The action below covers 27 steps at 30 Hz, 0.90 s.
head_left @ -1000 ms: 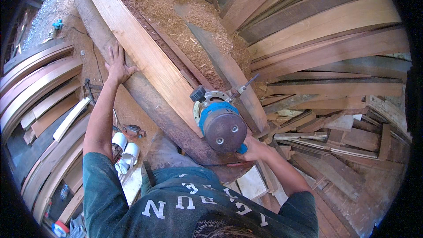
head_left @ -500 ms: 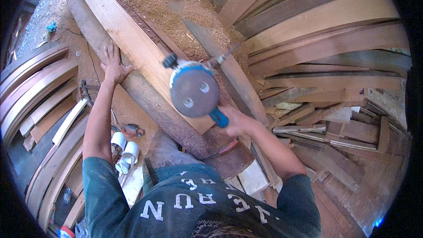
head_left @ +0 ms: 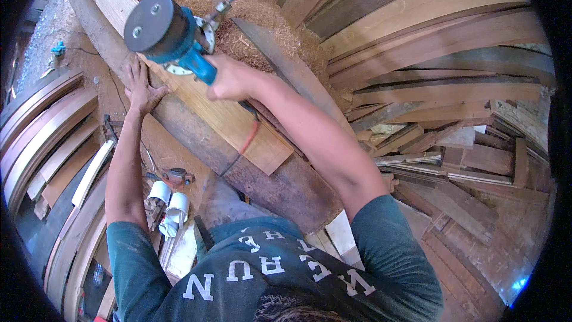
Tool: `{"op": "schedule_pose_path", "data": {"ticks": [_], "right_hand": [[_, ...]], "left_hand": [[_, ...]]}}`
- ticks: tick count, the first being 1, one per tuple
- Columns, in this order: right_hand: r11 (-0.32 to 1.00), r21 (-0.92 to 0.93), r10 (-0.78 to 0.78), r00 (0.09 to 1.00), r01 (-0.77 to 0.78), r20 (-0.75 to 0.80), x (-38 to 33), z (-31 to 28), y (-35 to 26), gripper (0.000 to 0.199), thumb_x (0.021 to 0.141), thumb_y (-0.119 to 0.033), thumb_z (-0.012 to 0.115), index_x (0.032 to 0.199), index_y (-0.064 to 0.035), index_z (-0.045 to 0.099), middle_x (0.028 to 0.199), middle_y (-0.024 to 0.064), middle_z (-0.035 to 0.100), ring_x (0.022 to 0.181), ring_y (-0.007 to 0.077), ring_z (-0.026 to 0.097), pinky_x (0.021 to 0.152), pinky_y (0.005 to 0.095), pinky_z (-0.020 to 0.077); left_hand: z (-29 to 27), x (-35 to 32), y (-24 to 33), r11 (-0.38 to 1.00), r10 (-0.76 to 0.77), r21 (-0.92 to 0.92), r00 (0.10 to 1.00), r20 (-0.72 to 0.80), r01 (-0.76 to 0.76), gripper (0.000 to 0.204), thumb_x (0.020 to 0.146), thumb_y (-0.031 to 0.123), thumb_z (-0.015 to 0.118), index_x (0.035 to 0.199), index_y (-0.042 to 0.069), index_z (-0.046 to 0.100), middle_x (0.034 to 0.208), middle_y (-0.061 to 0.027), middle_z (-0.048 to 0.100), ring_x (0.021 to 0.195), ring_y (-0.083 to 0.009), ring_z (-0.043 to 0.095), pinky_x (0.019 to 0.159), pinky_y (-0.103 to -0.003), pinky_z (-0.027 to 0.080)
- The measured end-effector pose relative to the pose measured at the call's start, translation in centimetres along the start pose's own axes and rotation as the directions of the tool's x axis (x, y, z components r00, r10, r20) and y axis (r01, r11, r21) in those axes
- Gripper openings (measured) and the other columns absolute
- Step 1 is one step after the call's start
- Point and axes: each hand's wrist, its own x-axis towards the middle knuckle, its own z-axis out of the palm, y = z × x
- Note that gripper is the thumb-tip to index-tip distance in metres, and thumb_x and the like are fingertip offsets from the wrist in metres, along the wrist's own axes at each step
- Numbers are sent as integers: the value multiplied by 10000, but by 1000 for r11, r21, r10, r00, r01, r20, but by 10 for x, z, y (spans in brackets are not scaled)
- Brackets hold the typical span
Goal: The person uses a handheld electric router to smooth and shape the edges of a long wooden plank. They guide the tool along the length of the wood, creating a groove and removing material. The person flips the plank over to work on the other side.
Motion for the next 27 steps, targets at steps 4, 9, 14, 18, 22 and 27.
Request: {"op": "schedule_pose_path", "data": {"ticks": [4,9,14,18,22,27], "right_hand": [[998,-28,65,998,-64,26,-84,15,25,484,736,-123,729,1200,-39,620,1071,236,718,989,382,697,888,471,543],[970,-50,244,956,-239,164,-246,23,39,378,771,-147,763,1081,-22,587,937,209,664,914,376,660,841,479,525],[906,51,397,885,-420,244,-374,35,41,530,782,-209,824,1246,-34,636,1120,164,697,1022,292,650,929,418,526],[882,53,436,854,-468,283,-396,41,60,610,824,-309,873,1336,-78,635,1397,184,636,1304,349,594,1117,453,460],[919,158,334,926,-361,175,-374,40,57,664,798,-305,893,1369,-99,625,1486,157,582,1387,344,527,1180,461,407],[986,9,165,980,-167,108,-355,35,74,740,760,-324,904,1393,-91,599,1440,185,599,1353,362,547,1175,464,406]], "left_hand": [[10,2,-15,998,-20,-54,999,41,22,1396,611,658,890,1697,199,143,1784,-37,27,1625,-397,-19,1144,-797,196],[-3,2,9,992,-106,-63,993,54,109,1440,571,636,917,1701,225,123,1786,-25,10,1626,-389,-34,1117,-839,189],[-5,-9,6,989,-131,-56,989,63,135,1483,539,670,915,1701,240,99,1787,-26,-6,1623,-402,-48,1112,-847,189],[-12,-7,13,989,-120,-75,989,82,126,1480,547,694,903,1701,238,96,1787,-37,-4,1623,-400,-59,1116,-844,182],[-13,-7,9,992,-103,-71,994,43,105,1481,552,704,896,1701,229,91,1786,-46,2,1624,-396,-63,1123,-840,166],[-9,1,6,992,-124,-24,989,77,127,1478,555,701,896,1701,217,97,1786,-47,10,1624,-395,-62,1127,-837,159]]}}
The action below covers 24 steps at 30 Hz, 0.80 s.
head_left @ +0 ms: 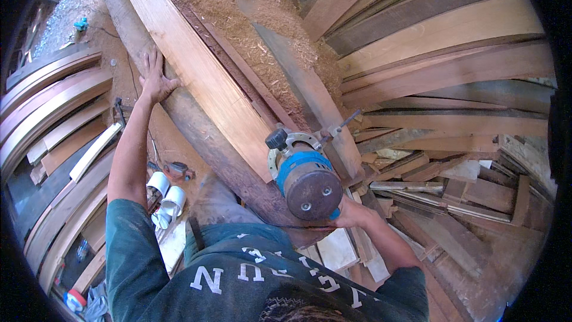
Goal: The person uses a handheld electric router to smooth and shape the edges of a long wooden plank. They guide the tool along the length of the wood, creating a groove and removing material. The person flips the plank over to work on the other side.
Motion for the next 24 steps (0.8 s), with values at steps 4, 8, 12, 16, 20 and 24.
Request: {"op": "schedule_pose_path", "data": {"ticks": [4,8,12,16,20,24], "right_hand": [[999,36,30,999,-31,38,14,-4,-1,557,772,-308,872,1242,-80,681,1220,211,701,1169,392,650,1048,469,490],[995,-54,93,991,-88,95,44,-3,6,450,765,-224,830,1141,-34,674,1058,204,715,1003,354,679,904,444,533],[991,-59,123,990,-120,64,120,-26,-35,509,761,-237,847,1165,-9,639,1025,233,709,995,391,693,892,457,539],[995,8,98,994,-99,56,216,-47,-77,523,716,-159,800,1182,-11,616,1048,218,710,997,354,687,916,451,541],[961,-51,-276,951,271,-140,326,-57,-93,417,697,-112,761,1077,-10,621,911,104,682,831,214,632,789,381,543],[991,-20,-134,987,133,-93,359,-77,-136,442,683,-121,763,1085,-5,619,953,115,687,884,222,640,817,368,539]], "left_hand": [[4,-2,0,999,23,-30,999,-32,-24,1472,553,690,901,1700,229,101,1786,-48,12,1624,-401,-52,1120,-839,172],[3,-1,-2,1000,15,-5,1000,-22,-15,1447,573,640,915,1700,248,98,1786,-47,17,1624,-405,-44,1115,-839,183],[-3,-3,10,1000,23,-4,1000,-7,-23,1416,602,589,923,1700,241,100,1785,-47,20,1624,-405,-35,1118,-834,189],[0,-5,11,1000,-21,11,1000,-1,21,1427,610,604,915,1700,204,86,1784,-47,19,1623,-408,-24,1115,-834,197],[7,-1,0,999,39,36,999,-6,-38,1466,590,670,894,1700,186,67,1783,-48,18,1623,-408,-21,1112,-837,196],[2,1,4,998,66,-12,997,-45,-67,1503,560,762,856,1701,191,61,1783,-50,5,1623,-408,-26,1110,-837,199]]}}
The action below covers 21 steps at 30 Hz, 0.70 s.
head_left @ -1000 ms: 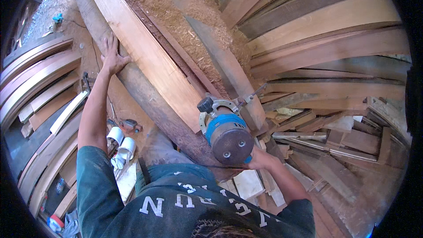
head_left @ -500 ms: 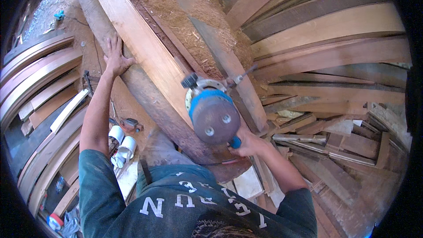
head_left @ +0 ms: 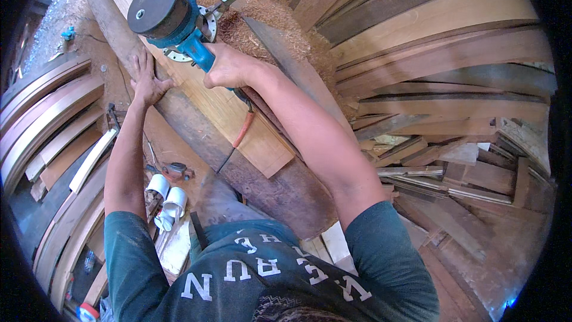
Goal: The person uses a handheld electric router to smooth and shape the edges of a long wooden plank. They guide the tool along the length of the wood, creating a groove and removing material. The person flips the plank over to work on the other side.
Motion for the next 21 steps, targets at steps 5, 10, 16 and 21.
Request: {"op": "schedule_pose_path", "data": {"ticks": [5,10,16,21], "right_hand": [[995,52,-81,995,84,-58,-44,20,32,492,706,-132,761,1161,2,630,1030,151,699,975,264,661,921,391,533],[992,27,117,989,-120,92,-188,32,63,645,722,-227,808,1294,-14,599,1156,257,703,1096,408,676,974,476,522],[977,36,202,965,-211,167,-369,47,94,825,770,-359,875,1484,-97,557,1646,244,335,1557,442,214,1287,525,196],[918,181,312,923,-354,224,-389,52,98,891,761,-396,915,1506,-103,525,1593,213,421,1534,369,315,1269,480,252]], "left_hand": [[7,1,-12,998,52,22,997,-50,-51,1528,538,803,839,1701,192,59,1783,-48,1,1623,-407,-31,1110,-838,197],[7,0,-7,998,-43,43,999,16,43,1498,552,733,877,1700,196,77,1784,-44,0,1622,-408,-37,1109,-841,205],[-9,-1,8,999,-53,15,998,42,52,1446,591,584,929,1701,222,75,1784,-30,-3,1622,-400,-48,1125,-837,193],[-8,-7,13,997,-76,31,995,67,74,1460,582,574,936,1701,211,73,1784,-31,-4,1624,-392,-44,1128,-832,199]]}}
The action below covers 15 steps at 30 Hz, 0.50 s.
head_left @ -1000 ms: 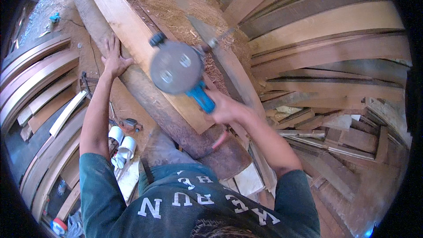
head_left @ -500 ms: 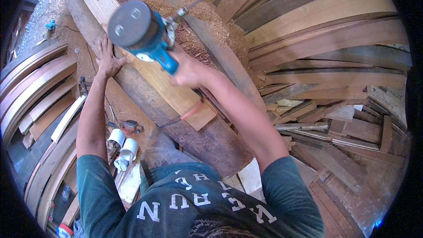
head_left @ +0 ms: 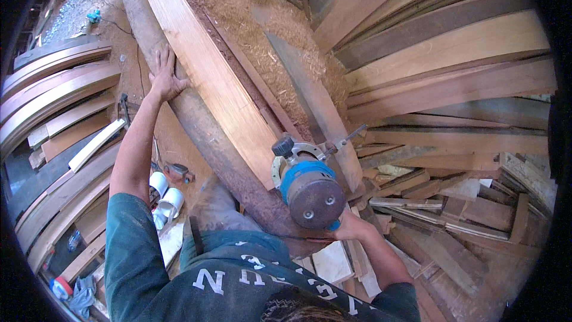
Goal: The person uses a handheld electric router to smooth and shape the edges of a long wooden plank. They guide the tool along the length of the wood, creating a groove and removing material. The person flips the plank over to work on the other side.
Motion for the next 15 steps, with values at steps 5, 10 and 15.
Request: {"op": "schedule_pose_path", "data": {"ticks": [5,10,15], "right_hand": [[964,-254,-108,988,78,-109,46,-10,-33,547,788,-206,843,1281,-58,657,1266,182,673,1231,342,614,1069,463,469],[986,-164,-42,998,32,-57,137,-37,-106,352,753,-97,779,1061,-28,623,939,91,687,879,226,648,809,403,522],[999,-14,-43,996,42,-78,246,-62,-183,314,716,-60,764,984,-58,601,845,-8,597,791,110,571,739,308,496]], "left_hand": [[-10,2,3,1000,-18,-4,1000,7,18,1478,564,558,950,1700,192,79,1783,-32,-4,1623,-396,-44,1121,-832,219],[-15,-1,9,999,-39,3,999,18,39,1497,524,549,967,1692,151,120,1779,-45,19,1622,-400,-29,1103,-847,224],[-27,-4,19,1000,-26,-6,997,68,26,1526,468,605,958,1668,58,190,1772,-100,37,1613,-431,-35,1088,-849,237]]}}
